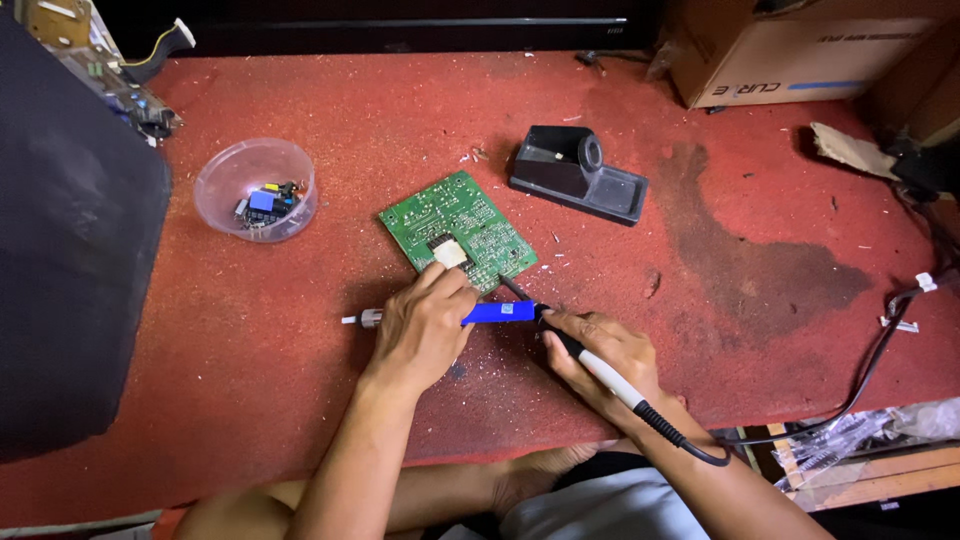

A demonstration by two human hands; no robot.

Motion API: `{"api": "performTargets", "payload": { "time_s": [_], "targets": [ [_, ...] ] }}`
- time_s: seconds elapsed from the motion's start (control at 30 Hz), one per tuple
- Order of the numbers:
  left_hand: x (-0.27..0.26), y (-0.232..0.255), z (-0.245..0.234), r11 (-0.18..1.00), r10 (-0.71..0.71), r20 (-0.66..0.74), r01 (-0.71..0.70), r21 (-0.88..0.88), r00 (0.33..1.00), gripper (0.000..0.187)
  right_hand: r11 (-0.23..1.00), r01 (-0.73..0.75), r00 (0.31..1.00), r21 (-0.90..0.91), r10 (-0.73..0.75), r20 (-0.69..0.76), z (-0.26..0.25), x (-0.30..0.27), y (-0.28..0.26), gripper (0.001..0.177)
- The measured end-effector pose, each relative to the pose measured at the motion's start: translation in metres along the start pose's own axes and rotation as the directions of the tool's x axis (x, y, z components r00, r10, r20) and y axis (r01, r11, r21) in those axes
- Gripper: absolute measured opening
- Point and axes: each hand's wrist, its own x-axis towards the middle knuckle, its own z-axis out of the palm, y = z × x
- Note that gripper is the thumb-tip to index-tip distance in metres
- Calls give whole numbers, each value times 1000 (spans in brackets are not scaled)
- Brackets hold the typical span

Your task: The person uses a soldering iron and a blue desoldering pump to remove components from a green circuit board. They heat the solder joints with the iron and then use the pump to extract the molten solder, occasionally flipping the board to work on different areas.

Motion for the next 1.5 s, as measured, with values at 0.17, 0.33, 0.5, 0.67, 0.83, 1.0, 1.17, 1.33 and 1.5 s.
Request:
{"api": "performTargets", "payload": {
  "time_s": [0.17,0.33,0.5,0.67,0.83,1.0,1.17,1.33,1.5],
  "targets": [
    [1,-1,0,999,-23,25,24,-32,999,26,1000,-1,1000,-22,1,26,-1,1,0,21],
    [3,0,-4,999,-24,50,27,-47,998,25,1000,-10,999,-26,11,39,-1,5,-6,24],
    [4,1,-7,999,22,37,-21,-42,999,25,999,15,999,-31,-13,47,-1,6,-9,25],
    [6,3,-10,999,14,61,-12,-34,998,22,999,35,998,-25,-34,47,0,4,-5,25],
    [3,3,-6,999,28,15,-27,-30,1000,24,997,77,997,-13,-77,26,0,3,-2,23],
    [2,2,-2,1000,12,-20,-12,-17,1000,22,999,50,999,18,-50,11,1,2,-4,22],
    [3,4,-6,1000,8,-13,-8,-14,1000,22,998,58,998,8,-58,14,2,0,1,21],
    [4,3,-6,1000,2,19,-2,-19,1000,21,997,74,997,12,-74,15,2,3,-1,21],
    [4,3,-7,999,-3,35,4,-39,999,24,997,71,997,-42,-69,47,3,-3,3,21]
  ]
}}
